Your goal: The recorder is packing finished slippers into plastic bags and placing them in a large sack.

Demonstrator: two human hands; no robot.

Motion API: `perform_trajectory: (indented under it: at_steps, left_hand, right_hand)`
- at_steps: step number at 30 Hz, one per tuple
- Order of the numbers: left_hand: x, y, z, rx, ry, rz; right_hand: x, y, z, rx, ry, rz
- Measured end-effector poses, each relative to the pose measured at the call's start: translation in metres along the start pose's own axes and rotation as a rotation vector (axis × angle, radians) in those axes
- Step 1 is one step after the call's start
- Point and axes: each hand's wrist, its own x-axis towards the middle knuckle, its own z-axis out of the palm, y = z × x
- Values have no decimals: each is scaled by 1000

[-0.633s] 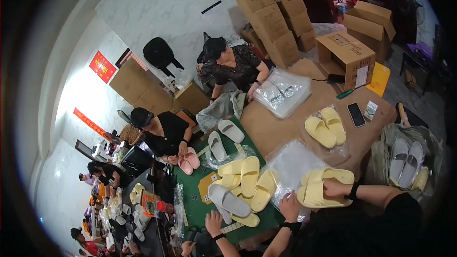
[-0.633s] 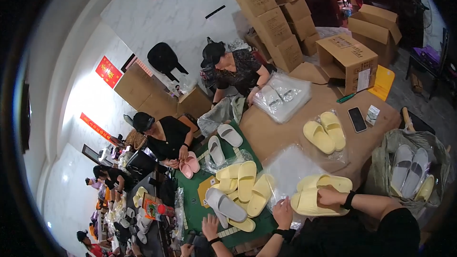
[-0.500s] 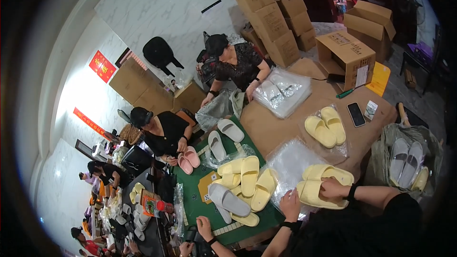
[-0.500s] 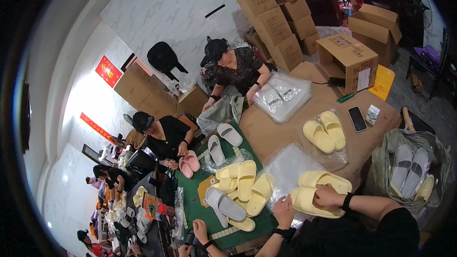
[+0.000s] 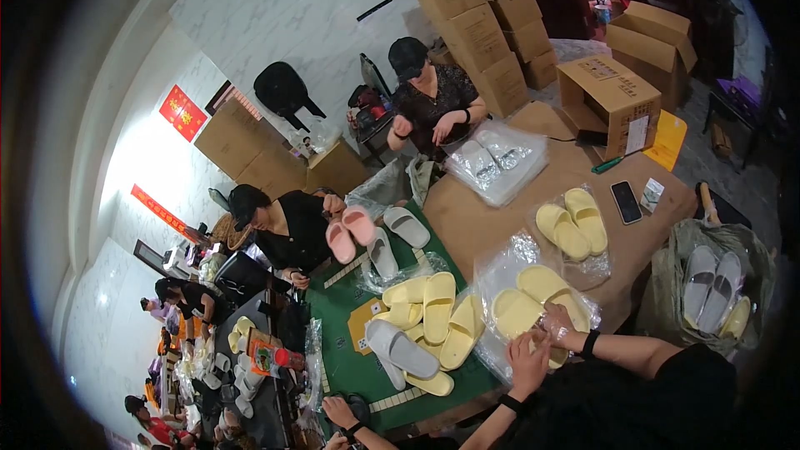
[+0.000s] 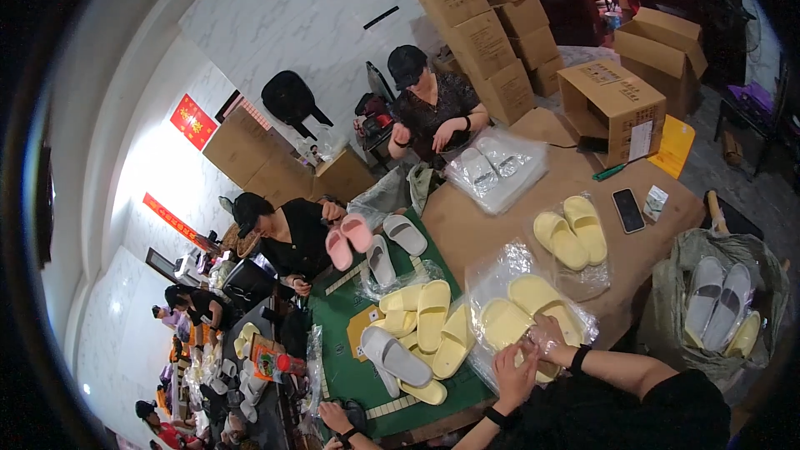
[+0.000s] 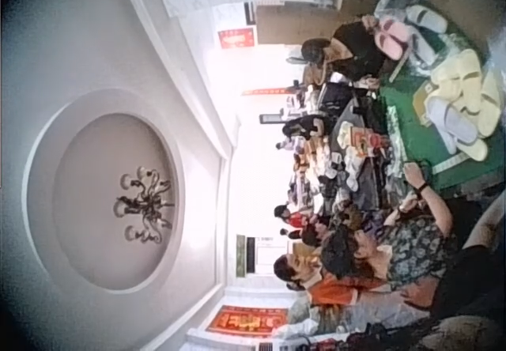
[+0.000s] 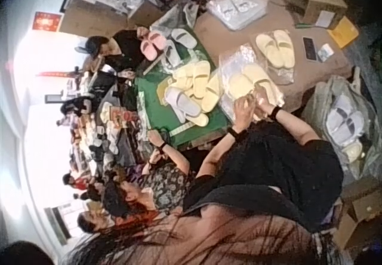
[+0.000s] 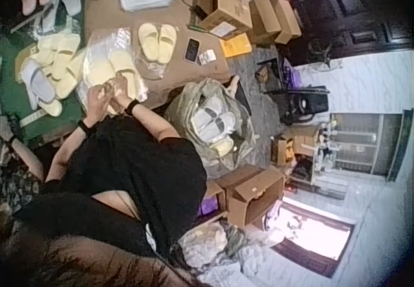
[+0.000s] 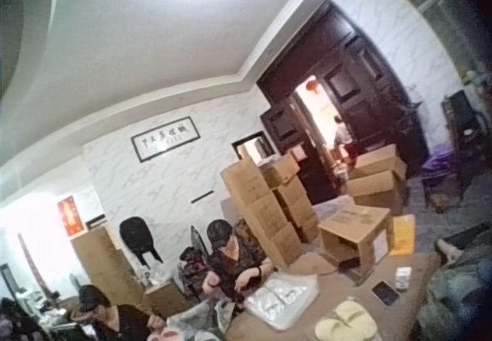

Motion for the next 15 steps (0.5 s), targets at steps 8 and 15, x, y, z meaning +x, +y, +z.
perform_trajectory:
  at_steps: [8, 15]
  left_hand:
    - [-27, -23, 13, -534, 161, -617]
    - [-40, -51, 7, -1228, -31, -930]
  right_hand:
    - [21, -29, -21, 173, 113, 68]
    - [41, -41, -13, 38, 56, 149]
